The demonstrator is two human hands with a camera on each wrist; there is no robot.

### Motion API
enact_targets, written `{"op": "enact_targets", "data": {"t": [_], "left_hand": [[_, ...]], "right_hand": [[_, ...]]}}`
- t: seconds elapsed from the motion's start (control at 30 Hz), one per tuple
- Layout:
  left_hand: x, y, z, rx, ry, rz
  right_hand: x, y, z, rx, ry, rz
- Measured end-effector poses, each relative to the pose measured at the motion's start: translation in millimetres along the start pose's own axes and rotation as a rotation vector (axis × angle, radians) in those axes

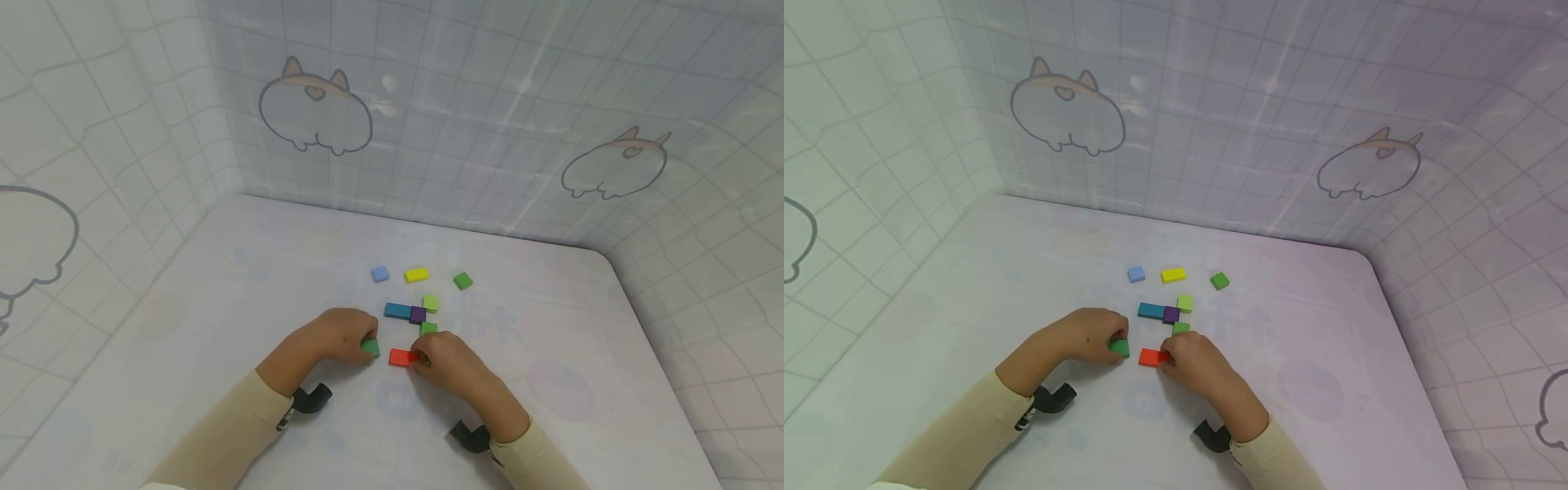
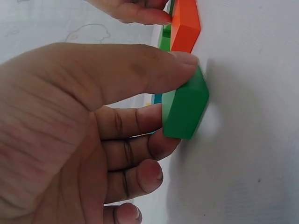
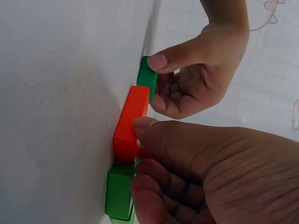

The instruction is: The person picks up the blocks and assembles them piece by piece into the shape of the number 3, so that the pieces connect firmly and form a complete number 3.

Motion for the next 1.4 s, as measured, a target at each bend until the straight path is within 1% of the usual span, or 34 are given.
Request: {"op": "enact_targets", "data": {"t": [0.23,0.57,0.87,1.4], "left_hand": [[-1.6,-1.4,0.9,0.003,0.017,-0.021],[-3.2,-4.0,2.6,-0.019,-0.007,-0.049],[-4.4,-4.1,2.3,-0.010,0.010,-0.082],[-6.1,-7.2,7.7,-0.029,-0.019,-0.093]], "right_hand": [[-0.4,-0.7,-0.3,-0.004,0.004,-0.006],[-0.6,-1.1,-0.1,-0.003,0.005,0.002],[-0.2,-0.8,0.5,-0.003,-0.004,0.004],[0.0,0.0,0.6,-0.007,0.001,-0.002]]}}
Point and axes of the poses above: each hand's wrist, its own z-axis towards the middle knuckle, its own y-axis out of the back of the hand, x = y × z, the point moved 2 cm from there along z, towards the middle knuckle, and after that the axes turned 13 degrees about y, right-handed, at the moved point
